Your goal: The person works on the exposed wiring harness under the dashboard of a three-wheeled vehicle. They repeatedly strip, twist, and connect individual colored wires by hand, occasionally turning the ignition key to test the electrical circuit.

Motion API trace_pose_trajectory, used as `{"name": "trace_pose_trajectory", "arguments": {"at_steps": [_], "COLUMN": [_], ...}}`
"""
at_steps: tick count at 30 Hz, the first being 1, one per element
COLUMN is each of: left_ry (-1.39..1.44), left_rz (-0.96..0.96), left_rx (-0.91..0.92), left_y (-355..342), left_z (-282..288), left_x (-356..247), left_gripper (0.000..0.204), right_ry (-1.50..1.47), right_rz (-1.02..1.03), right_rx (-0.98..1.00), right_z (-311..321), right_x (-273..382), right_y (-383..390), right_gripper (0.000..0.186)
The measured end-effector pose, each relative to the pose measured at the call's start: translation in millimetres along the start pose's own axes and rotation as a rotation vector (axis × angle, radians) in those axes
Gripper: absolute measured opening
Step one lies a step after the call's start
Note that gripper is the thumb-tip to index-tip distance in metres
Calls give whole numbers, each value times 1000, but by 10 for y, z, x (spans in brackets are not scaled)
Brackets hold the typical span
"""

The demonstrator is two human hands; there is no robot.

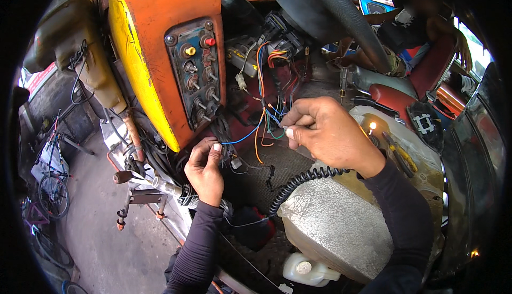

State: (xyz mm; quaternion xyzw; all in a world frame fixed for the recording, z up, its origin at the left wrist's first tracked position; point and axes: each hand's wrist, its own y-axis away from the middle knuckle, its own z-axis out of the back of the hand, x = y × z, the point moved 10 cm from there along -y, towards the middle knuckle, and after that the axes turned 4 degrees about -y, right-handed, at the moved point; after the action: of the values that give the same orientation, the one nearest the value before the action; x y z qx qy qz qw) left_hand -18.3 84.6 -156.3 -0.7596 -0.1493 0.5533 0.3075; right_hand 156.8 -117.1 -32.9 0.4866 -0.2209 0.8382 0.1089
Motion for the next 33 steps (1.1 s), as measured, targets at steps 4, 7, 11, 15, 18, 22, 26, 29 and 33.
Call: {"name": "trace_pose_trajectory", "arguments": {"at_steps": [4,7,11,15,18,22,26,29,33], "left_ry": [56,77,101,158,134,111,111,110,97], "left_rz": [53,89,133,152,137,155,126,125,139], "left_rx": [19,38,49,69,61,55,42,39,35], "left_y": [11,17,27,35,34,39,46,55,65], "left_z": [-24,-38,-38,-61,-31,-21,-18,-20,24], "left_x": [66,99,147,119,110,111,95,113,150], "left_gripper": [6,6,6,6,6,6,5,5,5], "right_ry": [-11,-22,-6,-1,-6,18,35,51,24], "right_rz": [2,0,-3,-5,-4,-9,-6,5,-10], "right_rx": [-7,-1,-4,-7,-6,-2,-19,-8,31], "right_z": [4,0,1,10,7,4,8,21,-50], "right_x": [-6,-13,-16,-26,-25,-7,3,-22,46], "right_y": [2,3,-2,2,-2,-3,2,-6,19], "right_gripper": [13,14,13,13,13,14,14,13,12]}}
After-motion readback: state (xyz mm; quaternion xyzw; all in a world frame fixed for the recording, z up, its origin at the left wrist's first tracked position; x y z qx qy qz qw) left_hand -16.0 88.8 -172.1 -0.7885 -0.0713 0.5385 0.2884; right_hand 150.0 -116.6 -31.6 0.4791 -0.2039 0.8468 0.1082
